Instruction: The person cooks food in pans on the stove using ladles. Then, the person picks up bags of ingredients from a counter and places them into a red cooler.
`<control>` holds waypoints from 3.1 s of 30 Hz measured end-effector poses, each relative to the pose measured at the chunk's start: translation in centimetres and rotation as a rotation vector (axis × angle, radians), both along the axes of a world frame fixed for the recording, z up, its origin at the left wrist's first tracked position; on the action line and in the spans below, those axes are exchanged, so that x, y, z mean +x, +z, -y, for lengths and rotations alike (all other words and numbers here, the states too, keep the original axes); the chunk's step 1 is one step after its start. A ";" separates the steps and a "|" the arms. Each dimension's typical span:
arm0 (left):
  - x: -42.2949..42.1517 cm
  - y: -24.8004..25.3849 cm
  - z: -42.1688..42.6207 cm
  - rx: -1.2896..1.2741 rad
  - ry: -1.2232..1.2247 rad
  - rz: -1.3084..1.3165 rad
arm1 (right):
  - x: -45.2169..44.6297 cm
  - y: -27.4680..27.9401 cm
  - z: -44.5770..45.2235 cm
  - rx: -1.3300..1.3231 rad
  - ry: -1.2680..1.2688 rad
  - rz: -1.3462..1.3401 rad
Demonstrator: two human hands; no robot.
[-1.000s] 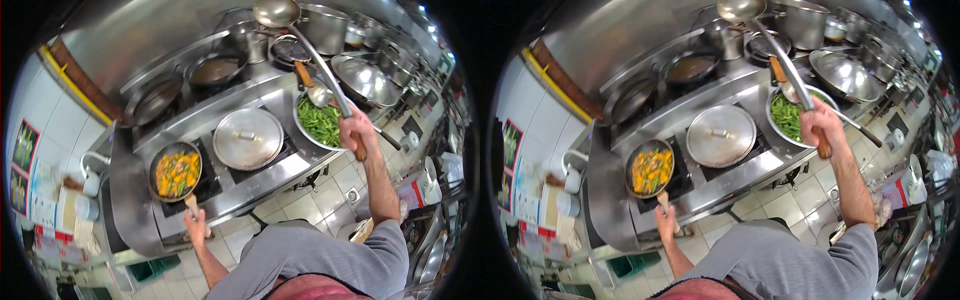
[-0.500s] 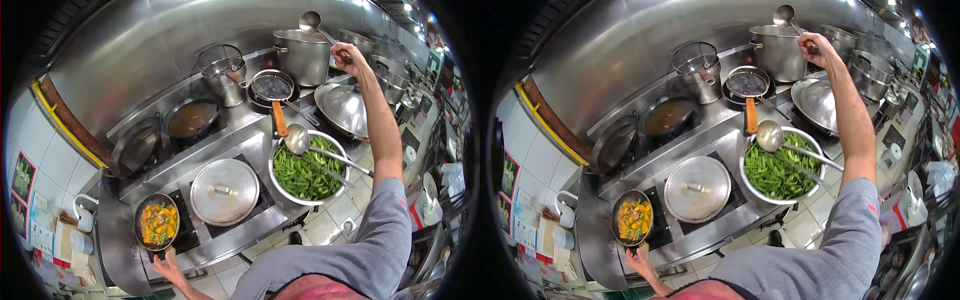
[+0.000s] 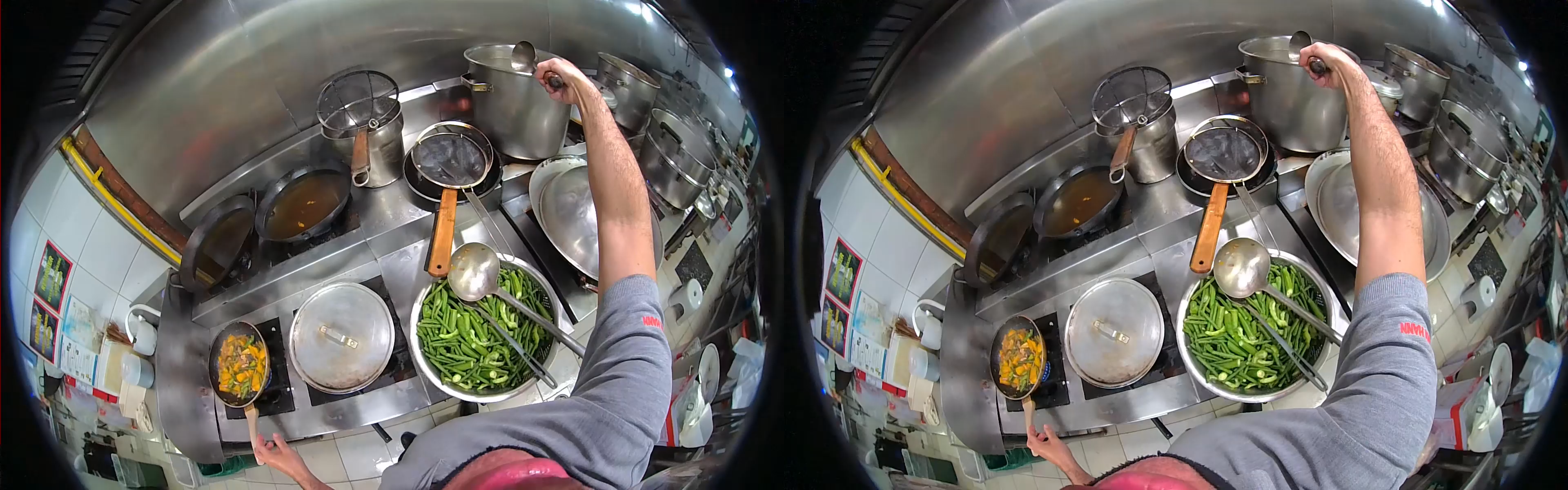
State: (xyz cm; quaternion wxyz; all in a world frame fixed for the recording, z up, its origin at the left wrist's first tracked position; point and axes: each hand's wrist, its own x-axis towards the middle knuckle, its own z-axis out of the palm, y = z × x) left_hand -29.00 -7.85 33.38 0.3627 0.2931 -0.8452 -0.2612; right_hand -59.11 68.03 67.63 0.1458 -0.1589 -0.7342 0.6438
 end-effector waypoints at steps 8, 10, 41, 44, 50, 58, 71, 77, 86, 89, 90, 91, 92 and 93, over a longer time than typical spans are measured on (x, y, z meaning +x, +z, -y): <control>0.4 2.0 -3.1 0.090 -0.065 0.020 | -2.1 0.8 -2.6 -0.537 0.247 -0.305; 0.8 1.3 -2.4 0.076 -0.063 0.029 | -2.0 1.7 -2.9 -0.672 0.244 -0.373; 12.8 -1.8 11.2 0.288 -0.458 0.038 | 24.5 -2.0 48.1 -1.409 0.938 -0.050; 15.1 -2.2 13.7 0.348 -0.417 0.038 | 25.4 -8.0 55.1 -1.351 0.911 0.079; 17.4 -2.9 16.4 0.352 -0.348 0.082 | 26.6 -17.2 64.5 -0.957 1.024 0.266; 16.3 -2.3 15.7 0.390 -0.351 0.073 | 25.3 -22.0 69.1 -0.515 1.010 0.382; 6.0 0.9 9.0 0.280 -0.769 0.036 | 22.5 -22.5 65.0 0.342 1.039 0.292; -5.4 0.6 3.6 -0.058 -0.962 0.059 | 24.2 -25.0 59.8 -0.544 0.906 0.355; -19.3 -2.6 -3.2 -0.295 -1.067 0.183 | 32.0 -25.1 49.2 -0.774 0.379 0.197; -23.2 -4.9 -5.9 -0.523 -1.168 0.188 | 32.8 -25.9 48.3 -0.702 0.233 0.190; -23.6 -4.4 -6.3 -0.520 -1.154 0.186 | 32.9 -26.4 48.0 -0.715 0.237 0.189; -24.1 -3.9 -6.9 -0.639 -1.191 0.365 | 33.0 -26.7 48.1 -0.710 0.242 0.189; -24.6 -3.7 -7.6 -0.755 -1.226 0.546 | 33.3 -26.9 48.1 -0.744 0.229 0.164; -25.3 -4.0 -8.1 -0.752 -1.228 0.544 | 33.4 -27.0 48.1 -0.780 0.214 0.139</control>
